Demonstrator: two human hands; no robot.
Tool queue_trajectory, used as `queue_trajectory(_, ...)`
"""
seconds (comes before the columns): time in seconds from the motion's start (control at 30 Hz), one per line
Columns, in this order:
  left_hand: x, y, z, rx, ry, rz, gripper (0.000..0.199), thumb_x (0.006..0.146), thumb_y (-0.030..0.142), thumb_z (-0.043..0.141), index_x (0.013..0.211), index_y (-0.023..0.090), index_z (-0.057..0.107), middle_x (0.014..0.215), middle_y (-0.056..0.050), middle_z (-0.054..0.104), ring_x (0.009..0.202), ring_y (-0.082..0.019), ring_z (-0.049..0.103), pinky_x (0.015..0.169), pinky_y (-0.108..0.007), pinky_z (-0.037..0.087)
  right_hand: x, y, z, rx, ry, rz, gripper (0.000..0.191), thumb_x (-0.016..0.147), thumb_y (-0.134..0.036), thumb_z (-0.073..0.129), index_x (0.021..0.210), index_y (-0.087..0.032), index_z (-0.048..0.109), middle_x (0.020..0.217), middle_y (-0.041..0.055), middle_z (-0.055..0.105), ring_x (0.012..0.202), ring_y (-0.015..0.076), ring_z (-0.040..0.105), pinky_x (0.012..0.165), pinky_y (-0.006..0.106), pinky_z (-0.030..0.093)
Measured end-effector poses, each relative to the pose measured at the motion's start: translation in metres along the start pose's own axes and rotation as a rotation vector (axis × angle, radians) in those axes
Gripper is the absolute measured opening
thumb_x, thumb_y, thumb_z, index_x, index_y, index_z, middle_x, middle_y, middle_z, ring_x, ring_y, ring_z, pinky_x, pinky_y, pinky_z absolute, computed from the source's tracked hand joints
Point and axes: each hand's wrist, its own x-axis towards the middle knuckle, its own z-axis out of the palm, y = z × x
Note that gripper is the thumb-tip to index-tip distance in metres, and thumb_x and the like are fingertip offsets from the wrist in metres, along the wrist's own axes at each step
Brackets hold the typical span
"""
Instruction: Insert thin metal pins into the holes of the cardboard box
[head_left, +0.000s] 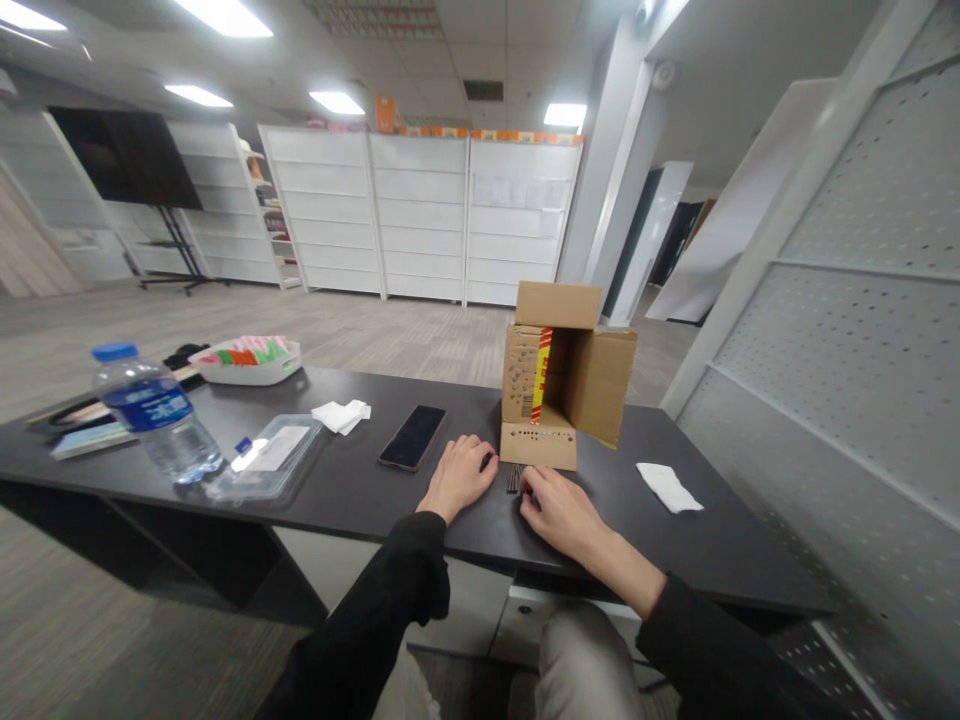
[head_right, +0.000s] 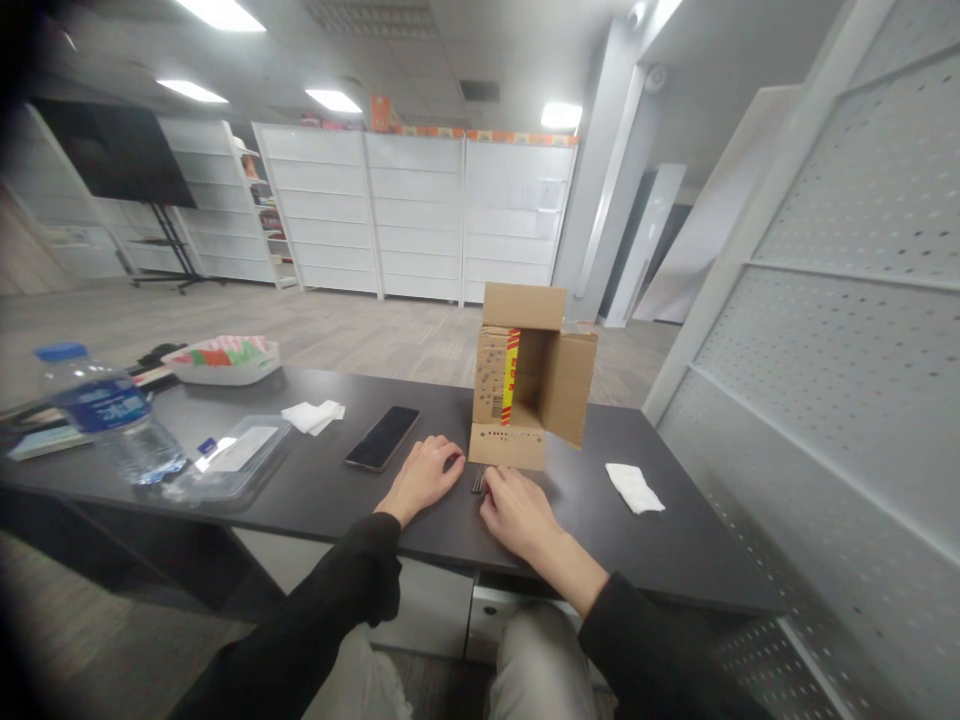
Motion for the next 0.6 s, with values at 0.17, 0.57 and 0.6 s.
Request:
queue_trajectory(0.17,0.0,0.0,0.0,0.005,0.003,0.002,0.023,0.095,0.03,0.045,0.095,0.022,0.066,0.099,-0.006,0.066,0.098,-0.022,0.058,0.086,-0.036,0.041,0.002,-0.005,0.0,0.005,0.011,-0.001,0.018,0.09,-0.019,0.047,0.105,-0.017,0.057,0.104,0.0081,0.066,0.099,0.02,0.06,0.084,0.027,0.04)
queue_trajectory(0.57,0.0,0.0,0.0,0.0,0.0,-0.001,0.021,0.095,0.029,0.047,0.094,0.022,0.066,0.099,-0.006,0.066,0.099,-0.021,0.057,0.086,-0.035,0.041,0.008,-0.015,0.002,-0.098,0.005,-0.065,0.036,0.097,-0.03,0.044,0.129,-0.024,0.057,0.112,0.0096,0.063,0.105,0.023,0.059,0.088,0.031,0.043)
queue_trajectory(0.6,0.0,0.0,0.001,0.004,0.001,-0.001,0.021,0.095,0.029,0.047,0.094,0.022,0.066,0.098,-0.006,0.066,0.099,-0.021,0.057,0.086,-0.035,0.041,0.008,-0.016,0.003,-0.107,0.004,-0.07,0.035,0.097,-0.031,0.044,0.129,-0.024,0.057,0.112,0.0097,0.063,0.104,0.023,0.059,0.088,0.032,0.044)
